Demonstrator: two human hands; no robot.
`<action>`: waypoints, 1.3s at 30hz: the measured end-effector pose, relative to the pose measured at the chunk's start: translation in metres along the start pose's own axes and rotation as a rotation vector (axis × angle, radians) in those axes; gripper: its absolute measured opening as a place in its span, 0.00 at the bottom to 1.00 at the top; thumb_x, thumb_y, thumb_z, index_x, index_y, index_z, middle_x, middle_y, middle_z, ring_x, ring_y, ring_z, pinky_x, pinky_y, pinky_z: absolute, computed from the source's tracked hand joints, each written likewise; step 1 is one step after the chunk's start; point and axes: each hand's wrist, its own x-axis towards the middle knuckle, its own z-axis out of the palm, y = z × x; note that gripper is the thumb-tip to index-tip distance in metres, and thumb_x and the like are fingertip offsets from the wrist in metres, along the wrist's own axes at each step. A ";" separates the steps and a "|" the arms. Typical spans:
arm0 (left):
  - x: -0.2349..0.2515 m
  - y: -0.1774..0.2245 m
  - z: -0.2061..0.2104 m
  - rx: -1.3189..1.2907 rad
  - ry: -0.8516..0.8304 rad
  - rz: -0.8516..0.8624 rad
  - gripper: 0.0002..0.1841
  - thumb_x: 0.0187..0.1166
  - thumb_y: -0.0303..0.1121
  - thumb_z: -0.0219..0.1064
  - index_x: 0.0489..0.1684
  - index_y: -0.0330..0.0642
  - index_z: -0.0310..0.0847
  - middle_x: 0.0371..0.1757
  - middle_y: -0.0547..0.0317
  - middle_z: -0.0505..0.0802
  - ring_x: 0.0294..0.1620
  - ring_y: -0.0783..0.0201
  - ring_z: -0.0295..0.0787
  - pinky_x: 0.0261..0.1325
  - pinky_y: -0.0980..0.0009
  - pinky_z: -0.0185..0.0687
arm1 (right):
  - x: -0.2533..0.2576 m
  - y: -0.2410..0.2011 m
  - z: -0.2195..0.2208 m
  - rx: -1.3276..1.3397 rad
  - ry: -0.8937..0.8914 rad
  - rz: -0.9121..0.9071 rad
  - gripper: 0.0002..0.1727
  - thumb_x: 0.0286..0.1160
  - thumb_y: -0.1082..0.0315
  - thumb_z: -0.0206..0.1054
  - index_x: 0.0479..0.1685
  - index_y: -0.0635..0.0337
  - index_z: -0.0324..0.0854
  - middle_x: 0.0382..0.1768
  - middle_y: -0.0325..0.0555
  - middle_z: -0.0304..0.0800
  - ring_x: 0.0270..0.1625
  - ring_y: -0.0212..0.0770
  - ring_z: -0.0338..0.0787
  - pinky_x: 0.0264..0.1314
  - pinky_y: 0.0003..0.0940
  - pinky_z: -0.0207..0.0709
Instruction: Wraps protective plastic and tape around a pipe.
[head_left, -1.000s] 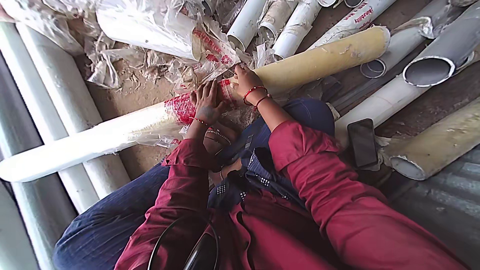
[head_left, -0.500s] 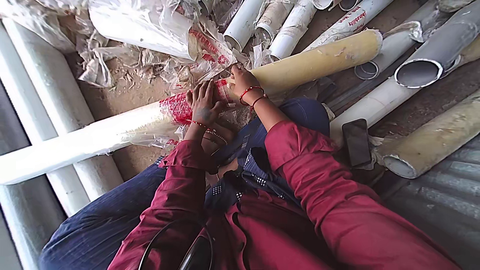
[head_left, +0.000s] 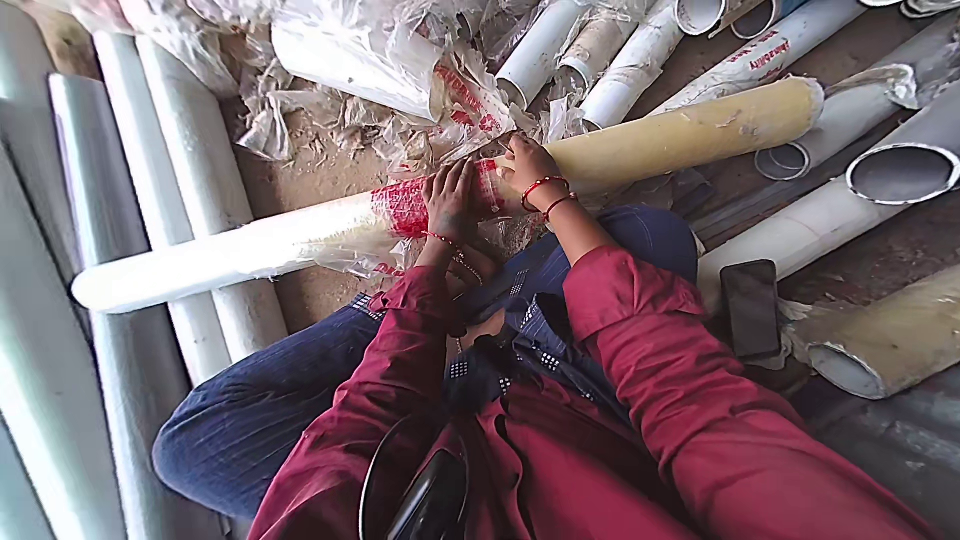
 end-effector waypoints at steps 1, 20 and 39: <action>0.001 -0.003 -0.004 -0.063 -0.013 0.017 0.31 0.71 0.24 0.70 0.79 0.30 0.75 0.80 0.38 0.81 0.84 0.34 0.72 0.81 0.33 0.56 | 0.000 -0.001 -0.001 0.004 0.002 -0.004 0.29 0.81 0.66 0.70 0.78 0.73 0.71 0.77 0.67 0.77 0.78 0.63 0.79 0.79 0.58 0.70; -0.001 -0.008 -0.012 -0.218 -0.128 -0.033 0.34 0.74 0.33 0.62 0.84 0.31 0.68 0.86 0.35 0.72 0.90 0.31 0.57 0.86 0.30 0.37 | -0.003 -0.002 0.000 0.018 -0.017 0.018 0.31 0.81 0.66 0.70 0.81 0.70 0.69 0.77 0.67 0.76 0.78 0.62 0.79 0.77 0.55 0.73; -0.006 0.003 0.004 -0.074 0.017 -0.056 0.33 0.74 0.43 0.64 0.82 0.39 0.75 0.83 0.47 0.80 0.87 0.40 0.67 0.87 0.36 0.45 | -0.001 -0.003 0.000 -0.014 -0.012 0.021 0.27 0.80 0.66 0.71 0.74 0.71 0.73 0.72 0.70 0.79 0.76 0.64 0.81 0.76 0.58 0.72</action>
